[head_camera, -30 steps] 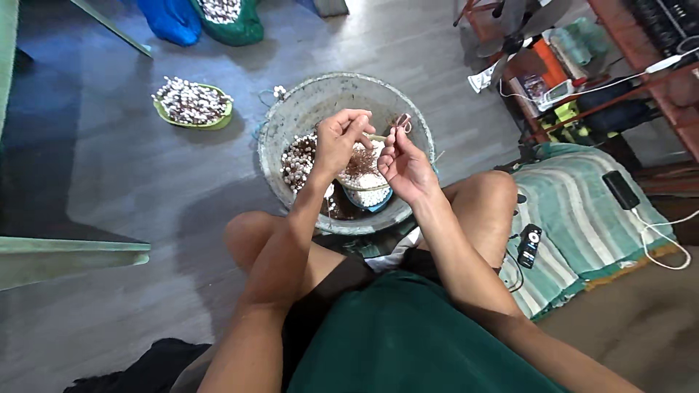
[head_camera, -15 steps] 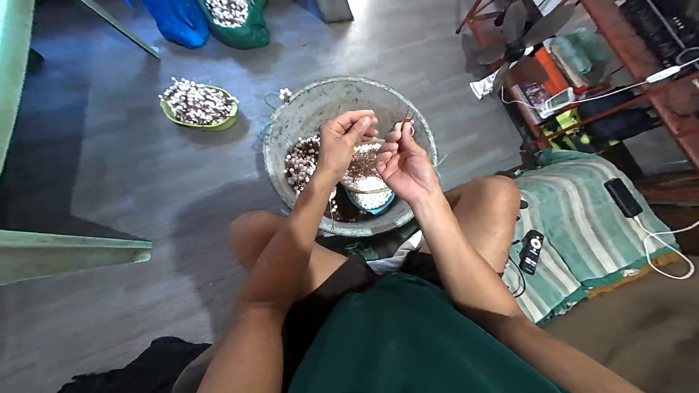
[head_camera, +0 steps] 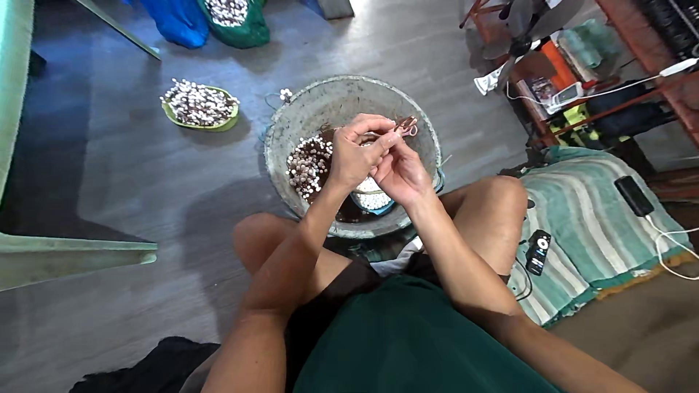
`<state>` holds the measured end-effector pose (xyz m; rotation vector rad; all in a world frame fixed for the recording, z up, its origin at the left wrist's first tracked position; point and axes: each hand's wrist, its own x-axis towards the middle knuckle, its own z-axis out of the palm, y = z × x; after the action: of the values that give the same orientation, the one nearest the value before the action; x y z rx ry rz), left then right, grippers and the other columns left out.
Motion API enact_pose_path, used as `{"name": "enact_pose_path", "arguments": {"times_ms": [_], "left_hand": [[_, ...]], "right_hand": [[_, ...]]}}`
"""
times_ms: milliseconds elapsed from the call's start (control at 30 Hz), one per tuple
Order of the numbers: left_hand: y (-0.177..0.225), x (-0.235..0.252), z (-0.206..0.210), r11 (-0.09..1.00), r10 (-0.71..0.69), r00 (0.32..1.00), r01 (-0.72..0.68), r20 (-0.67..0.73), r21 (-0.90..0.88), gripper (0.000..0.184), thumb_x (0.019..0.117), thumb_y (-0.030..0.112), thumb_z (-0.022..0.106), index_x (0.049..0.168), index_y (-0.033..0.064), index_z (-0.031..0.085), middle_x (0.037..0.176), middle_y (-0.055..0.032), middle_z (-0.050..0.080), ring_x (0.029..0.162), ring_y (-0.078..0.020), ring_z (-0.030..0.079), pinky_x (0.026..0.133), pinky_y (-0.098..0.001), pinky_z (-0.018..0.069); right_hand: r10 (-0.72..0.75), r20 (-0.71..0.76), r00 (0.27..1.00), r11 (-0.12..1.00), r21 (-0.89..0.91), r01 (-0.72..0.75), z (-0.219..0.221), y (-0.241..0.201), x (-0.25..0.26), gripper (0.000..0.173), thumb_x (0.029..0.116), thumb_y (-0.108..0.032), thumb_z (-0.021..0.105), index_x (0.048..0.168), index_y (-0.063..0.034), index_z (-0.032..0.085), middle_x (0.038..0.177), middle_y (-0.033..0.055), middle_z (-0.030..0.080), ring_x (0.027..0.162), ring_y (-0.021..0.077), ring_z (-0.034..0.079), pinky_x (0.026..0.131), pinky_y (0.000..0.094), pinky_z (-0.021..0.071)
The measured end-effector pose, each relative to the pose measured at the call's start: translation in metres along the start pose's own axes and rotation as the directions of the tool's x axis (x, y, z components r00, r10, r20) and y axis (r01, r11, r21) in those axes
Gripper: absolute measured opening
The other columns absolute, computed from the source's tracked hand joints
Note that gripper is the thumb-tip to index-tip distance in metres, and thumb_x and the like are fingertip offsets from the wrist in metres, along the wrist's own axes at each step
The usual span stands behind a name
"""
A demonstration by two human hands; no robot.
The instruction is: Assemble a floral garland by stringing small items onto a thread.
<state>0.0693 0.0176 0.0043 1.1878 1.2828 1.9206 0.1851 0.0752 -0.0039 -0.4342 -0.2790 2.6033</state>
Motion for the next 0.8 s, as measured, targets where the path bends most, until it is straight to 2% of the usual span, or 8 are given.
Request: {"name": "enact_pose_path", "arguments": {"times_ms": [100,167,267,367,467,600,667,800], "left_hand": [[0.001,0.0,0.0,0.999,0.008,0.999,-0.006,-0.032,0.042,0.018,0.0887,0.002,0.078,0.105,-0.0038,0.074,0.111,-0.0136,0.071,0.099,-0.0215,0.071,0.085,-0.0355,0.0636],[-0.001,0.0,0.0,0.998,0.001,0.999,0.002,-0.052,0.061,0.016,0.0895,0.004,0.078,0.104,-0.0024,0.075,0.109,-0.0126,0.072,0.098,-0.021,0.071,0.085,-0.0354,0.0633],[-0.002,0.0,-0.003,0.994,-0.023,0.997,0.03,-0.067,0.101,0.014,0.092,0.005,0.076,0.105,0.0003,0.076,0.108,-0.0105,0.072,0.098,-0.0188,0.071,0.085,-0.0336,0.063],[-0.001,0.0,-0.005,0.988,-0.086,0.992,0.097,-0.089,0.124,0.014,0.0938,0.007,0.074,0.106,0.0018,0.076,0.105,-0.0087,0.073,0.088,-0.0156,0.071,0.079,-0.0315,0.0634],[0.003,0.001,-0.006,0.982,-0.163,0.982,0.171,-0.096,0.085,0.016,0.0954,0.007,0.073,0.11,0.0008,0.073,0.098,-0.0091,0.074,0.075,-0.0152,0.071,0.069,-0.0309,0.0624],[0.008,0.003,-0.007,0.976,-0.217,0.974,0.216,-0.066,-0.02,0.016,0.0966,0.006,0.07,0.111,-0.0013,0.071,0.097,-0.0098,0.073,0.082,-0.0153,0.07,0.079,-0.0313,0.0609],[0.01,0.003,-0.007,0.966,-0.249,0.967,0.244,-0.056,-0.08,0.016,0.0968,0.007,0.071,0.111,-0.0006,0.071,0.09,-0.008,0.07,0.073,-0.0129,0.065,0.071,-0.0283,0.058],[0.012,0.004,-0.007,0.957,-0.262,0.964,0.253,-0.047,-0.141,0.014,0.0973,0.007,0.07,0.109,0.0,0.069,0.083,-0.0068,0.067,0.068,-0.012,0.062,0.067,-0.0267,0.0563]], "right_hand": [[-0.011,-0.027,1.0,0.999,-0.04,0.009,0.003,0.005,0.003,0.03,0.1097,-0.038,0.043,0.114,-0.0143,0.061,0.095,0.0048,0.064,0.08,0.0139,0.063,0.08,0.0317,0.0564],[-0.018,-0.045,0.999,0.997,-0.072,0.014,0.003,0.008,0.004,0.032,0.1094,-0.041,0.044,0.116,-0.0148,0.062,0.103,0.0055,0.067,0.093,0.0163,0.067,0.089,0.0364,0.0562],[-0.044,-0.046,0.998,0.986,-0.163,0.036,0.004,0.015,-0.001,0.034,0.1081,-0.045,0.046,0.121,-0.0187,0.063,0.111,0.0014,0.068,0.104,0.0135,0.066,0.096,0.0358,0.0537],[-0.062,-0.108,0.992,0.975,-0.22,0.037,0.009,0.02,-0.003,0.035,0.1064,-0.048,0.049,0.125,-0.02,0.062,0.114,0.0005,0.067,0.107,0.0136,0.065,0.099,0.0372,0.053],[-0.116,-0.166,0.979,0.955,-0.289,0.064,0.014,0.025,-0.005,0.034,0.1059,-0.048,0.051,0.117,-0.019,0.064,0.103,-0.0008,0.066,0.095,0.0108,0.065,0.09,0.0322,0.0561],[-0.194,-0.222,0.956,0.919,-0.382,0.098,0.02,0.023,-0.007,0.031,0.1061,-0.044,0.054,0.115,-0.0164,0.065,0.097,-0.0004,0.066,0.081,0.0088,0.064,0.076,0.0252,0.0561],[-0.231,-0.265,0.936,0.902,-0.42,0.104,0.026,0.021,-0.005,0.031,0.1067,-0.042,0.053,0.11,-0.0145,0.066,0.092,0.0008,0.066,0.076,0.0097,0.063,0.068,0.0254,0.0548],[-0.281,-0.261,0.923,0.837,-0.538,0.102,0.033,0.02,-0.015,0.033,0.1057,-0.046,0.054,0.104,-0.0167,0.067,0.087,-0.0028,0.065,0.073,0.0069,0.062,0.068,0.0234,0.0548]]}}
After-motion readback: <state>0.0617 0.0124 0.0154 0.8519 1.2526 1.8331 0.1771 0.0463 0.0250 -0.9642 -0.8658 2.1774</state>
